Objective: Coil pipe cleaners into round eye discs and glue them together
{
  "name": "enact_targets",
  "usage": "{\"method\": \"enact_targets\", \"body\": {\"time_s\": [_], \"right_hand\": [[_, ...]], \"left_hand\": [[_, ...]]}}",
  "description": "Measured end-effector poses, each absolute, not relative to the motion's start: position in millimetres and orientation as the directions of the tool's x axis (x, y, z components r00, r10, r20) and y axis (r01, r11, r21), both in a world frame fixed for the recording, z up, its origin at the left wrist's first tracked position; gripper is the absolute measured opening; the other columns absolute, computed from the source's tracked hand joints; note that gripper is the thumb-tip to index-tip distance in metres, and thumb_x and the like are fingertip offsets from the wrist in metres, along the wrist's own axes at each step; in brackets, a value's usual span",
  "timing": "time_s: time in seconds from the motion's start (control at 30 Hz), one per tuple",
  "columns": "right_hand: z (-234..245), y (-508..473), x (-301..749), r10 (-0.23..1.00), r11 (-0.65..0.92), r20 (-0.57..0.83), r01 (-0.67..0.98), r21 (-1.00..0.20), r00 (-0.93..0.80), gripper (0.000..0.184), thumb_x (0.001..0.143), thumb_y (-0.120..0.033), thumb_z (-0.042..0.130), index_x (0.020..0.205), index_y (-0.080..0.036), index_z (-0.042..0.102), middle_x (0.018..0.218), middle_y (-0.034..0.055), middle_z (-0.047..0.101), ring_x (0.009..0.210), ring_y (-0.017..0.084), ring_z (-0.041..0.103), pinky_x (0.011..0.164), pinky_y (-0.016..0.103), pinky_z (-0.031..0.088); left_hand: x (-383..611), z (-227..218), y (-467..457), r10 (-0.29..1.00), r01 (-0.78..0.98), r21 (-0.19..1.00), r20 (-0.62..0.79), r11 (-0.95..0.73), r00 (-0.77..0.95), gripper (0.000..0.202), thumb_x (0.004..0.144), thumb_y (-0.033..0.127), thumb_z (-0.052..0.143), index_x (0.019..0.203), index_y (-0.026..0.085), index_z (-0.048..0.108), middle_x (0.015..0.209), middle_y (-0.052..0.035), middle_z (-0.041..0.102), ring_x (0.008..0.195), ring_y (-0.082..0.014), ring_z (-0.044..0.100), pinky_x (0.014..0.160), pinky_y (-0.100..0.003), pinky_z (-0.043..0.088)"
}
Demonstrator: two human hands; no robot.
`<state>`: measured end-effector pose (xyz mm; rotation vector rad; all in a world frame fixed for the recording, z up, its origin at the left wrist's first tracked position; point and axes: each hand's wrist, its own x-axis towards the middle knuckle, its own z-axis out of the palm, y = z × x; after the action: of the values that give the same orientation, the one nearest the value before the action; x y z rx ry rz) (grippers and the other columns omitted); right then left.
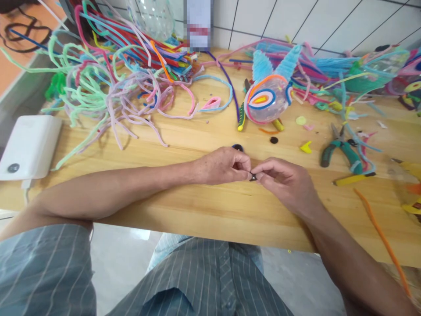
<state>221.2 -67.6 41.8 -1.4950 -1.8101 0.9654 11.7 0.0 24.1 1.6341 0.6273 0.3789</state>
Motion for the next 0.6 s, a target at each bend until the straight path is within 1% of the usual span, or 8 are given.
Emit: {"method": "enact_targets", "body": {"time_s": [0.07,0.13,0.23,0.3,0.47,0.6], "right_hand": [[40.6,-67.0,221.2,0.983,0.064,-0.035,0.509,-0.858,-0.183,0.011,0.082,-0.021,0.069,0.086,-0.028,0.077,0.077,-0.0004,0.075,0.070,0.017,0.069,0.067,0.031,0.056],[39.1,-65.5,222.0,0.985,-0.011,-0.084,0.434,-0.901,-0.149,0.011,0.083,-0.023,0.071,0.091,-0.028,0.078,0.077,-0.0006,0.076,0.069,0.017,0.070,0.066,0.030,0.057],[37.8,-62.0,224.6,0.990,-0.097,-0.126,0.322,-0.942,-0.068,0.011,0.083,-0.025,0.074,0.094,-0.027,0.076,0.077,-0.0006,0.076,0.065,0.016,0.069,0.062,0.030,0.058],[37.7,-60.1,226.3,0.991,-0.119,-0.131,0.282,-0.952,-0.024,0.009,0.085,-0.027,0.074,0.094,-0.026,0.075,0.076,-0.0005,0.075,0.063,0.015,0.068,0.062,0.030,0.059],[36.9,-59.6,226.1,0.988,-0.139,-0.153,0.273,-0.952,-0.029,0.008,0.085,-0.029,0.075,0.092,-0.025,0.074,0.072,-0.0008,0.073,0.061,0.014,0.067,0.061,0.029,0.058],[34.4,-60.6,223.0,0.980,-0.176,-0.193,0.255,-0.951,-0.043,0.010,0.081,-0.029,0.077,0.089,-0.025,0.074,0.071,-0.0011,0.073,0.059,0.014,0.065,0.059,0.028,0.057]], "left_hand": [[10.9,24.5,0.6,0.584,0.150,0.988,-0.100,-0.039,0.806,0.016,0.083,0.025,0.068,0.073,0.014,0.065,0.067,0.0034,0.057,0.063,-0.0072,0.048,0.058,-0.019,0.036],[10.4,24.2,1.3,0.596,0.132,0.991,-0.124,0.031,0.793,0.015,0.082,0.025,0.067,0.073,0.014,0.064,0.064,0.0044,0.054,0.059,-0.0063,0.046,0.056,-0.019,0.035],[10.8,22.6,1.9,0.630,0.098,0.980,-0.187,0.173,0.753,0.012,0.081,0.024,0.068,0.076,0.014,0.064,0.061,0.0053,0.054,0.054,-0.0057,0.046,0.053,-0.019,0.037],[11.7,20.9,1.8,0.648,0.067,0.970,-0.207,0.233,0.733,0.013,0.080,0.024,0.070,0.076,0.014,0.064,0.060,0.0052,0.055,0.052,-0.0057,0.048,0.051,-0.019,0.039],[13.4,16.8,0.8,0.678,0.011,0.970,-0.178,0.243,0.713,0.014,0.081,0.024,0.072,0.076,0.014,0.064,0.060,0.0045,0.056,0.051,-0.0058,0.050,0.050,-0.019,0.041],[14.1,17.1,-0.6,0.684,0.024,0.980,-0.155,0.197,0.713,0.013,0.082,0.022,0.071,0.076,0.013,0.064,0.061,0.0051,0.056,0.053,-0.0057,0.050,0.051,-0.019,0.041]]}}
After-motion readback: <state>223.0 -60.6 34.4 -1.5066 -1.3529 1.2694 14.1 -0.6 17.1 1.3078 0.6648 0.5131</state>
